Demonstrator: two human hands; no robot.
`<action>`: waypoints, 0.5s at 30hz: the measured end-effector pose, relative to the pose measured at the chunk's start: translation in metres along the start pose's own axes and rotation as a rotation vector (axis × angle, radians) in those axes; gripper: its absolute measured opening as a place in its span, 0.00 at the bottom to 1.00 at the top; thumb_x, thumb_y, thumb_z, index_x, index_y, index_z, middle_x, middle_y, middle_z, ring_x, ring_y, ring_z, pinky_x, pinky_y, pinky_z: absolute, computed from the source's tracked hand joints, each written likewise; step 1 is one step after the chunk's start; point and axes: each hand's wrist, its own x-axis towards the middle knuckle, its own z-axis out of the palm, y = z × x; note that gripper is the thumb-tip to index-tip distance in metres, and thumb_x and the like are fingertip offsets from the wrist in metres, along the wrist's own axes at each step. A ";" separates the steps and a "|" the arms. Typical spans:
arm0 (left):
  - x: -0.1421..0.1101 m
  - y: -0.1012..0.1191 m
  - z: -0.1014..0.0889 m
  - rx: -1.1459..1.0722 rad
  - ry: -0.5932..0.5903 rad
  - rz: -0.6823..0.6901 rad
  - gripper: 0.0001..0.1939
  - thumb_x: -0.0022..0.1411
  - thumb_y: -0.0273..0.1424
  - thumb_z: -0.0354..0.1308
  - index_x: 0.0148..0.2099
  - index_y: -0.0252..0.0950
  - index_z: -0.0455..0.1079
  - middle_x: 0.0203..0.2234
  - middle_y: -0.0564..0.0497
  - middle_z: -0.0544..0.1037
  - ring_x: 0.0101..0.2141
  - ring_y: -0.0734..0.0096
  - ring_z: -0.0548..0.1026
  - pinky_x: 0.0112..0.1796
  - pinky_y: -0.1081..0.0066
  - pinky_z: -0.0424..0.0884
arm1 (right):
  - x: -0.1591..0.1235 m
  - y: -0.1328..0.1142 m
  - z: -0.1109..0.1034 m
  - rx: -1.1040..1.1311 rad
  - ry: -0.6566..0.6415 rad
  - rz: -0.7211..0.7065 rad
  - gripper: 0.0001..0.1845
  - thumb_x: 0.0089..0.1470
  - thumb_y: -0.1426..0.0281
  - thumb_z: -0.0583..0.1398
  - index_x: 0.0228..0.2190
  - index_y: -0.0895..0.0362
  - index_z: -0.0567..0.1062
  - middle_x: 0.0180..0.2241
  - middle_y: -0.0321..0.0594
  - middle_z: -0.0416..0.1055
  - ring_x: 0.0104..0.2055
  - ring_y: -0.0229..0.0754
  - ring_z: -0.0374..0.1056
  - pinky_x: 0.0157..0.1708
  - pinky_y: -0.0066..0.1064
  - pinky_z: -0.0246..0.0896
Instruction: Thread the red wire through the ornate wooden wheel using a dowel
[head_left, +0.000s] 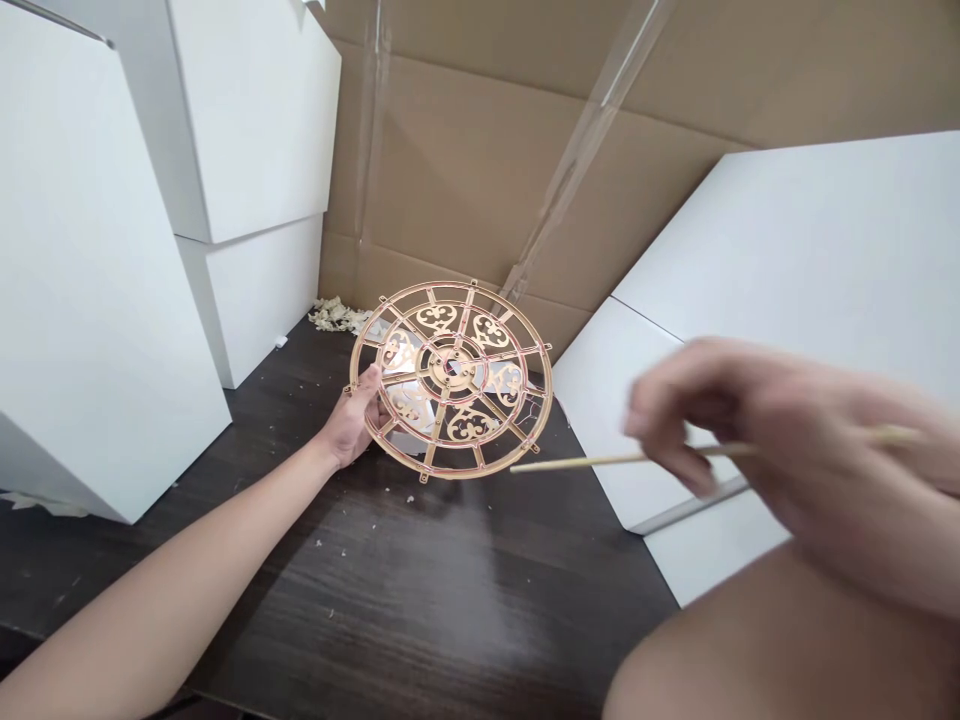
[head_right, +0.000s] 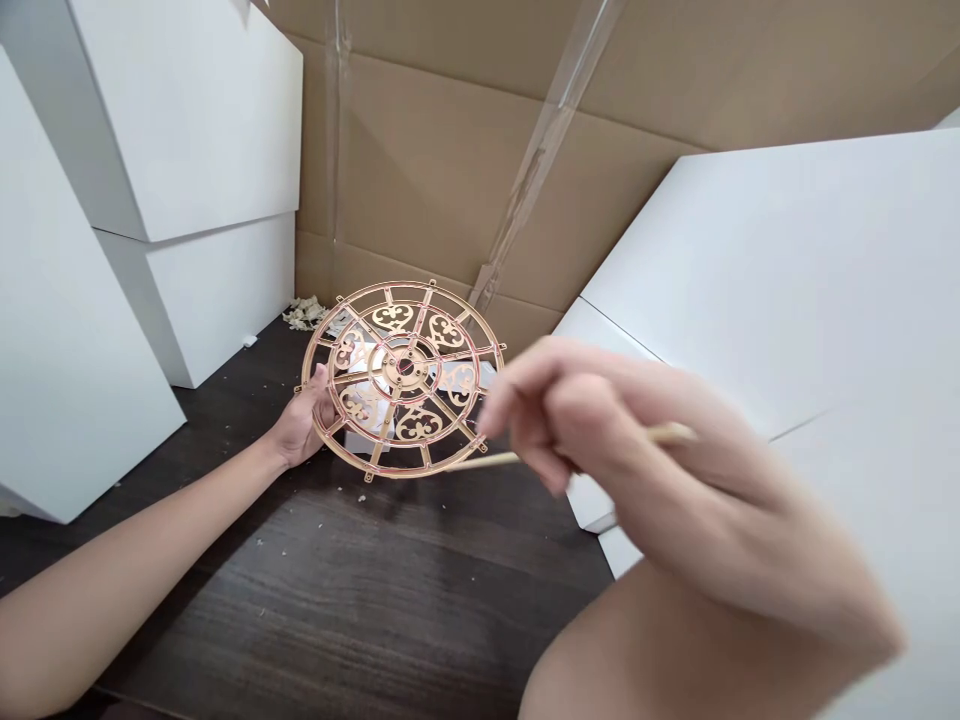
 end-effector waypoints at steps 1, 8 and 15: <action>0.000 0.000 0.000 -0.008 -0.002 -0.001 0.20 0.72 0.41 0.60 0.55 0.29 0.74 0.38 0.40 0.83 0.32 0.58 0.83 0.30 0.69 0.80 | 0.007 -0.001 0.002 -0.029 -0.042 -0.010 0.29 0.72 0.43 0.52 0.34 0.53 0.77 0.24 0.37 0.67 0.23 0.38 0.61 0.24 0.30 0.59; 0.000 0.002 0.003 -0.118 0.066 -0.062 0.19 0.75 0.40 0.54 0.53 0.30 0.77 0.37 0.41 0.83 0.32 0.60 0.82 0.32 0.69 0.80 | 0.018 0.024 -0.010 -0.231 0.006 0.186 0.35 0.69 0.39 0.52 0.27 0.54 0.73 0.20 0.38 0.63 0.20 0.38 0.57 0.17 0.31 0.52; 0.000 0.005 0.009 -0.221 0.170 -0.003 0.20 0.75 0.40 0.54 0.63 0.38 0.71 0.43 0.45 0.83 0.37 0.59 0.82 0.36 0.67 0.81 | 0.031 0.039 -0.007 0.188 0.462 0.285 0.30 0.55 0.39 0.68 0.26 0.53 0.75 0.27 0.41 0.69 0.28 0.42 0.65 0.28 0.33 0.64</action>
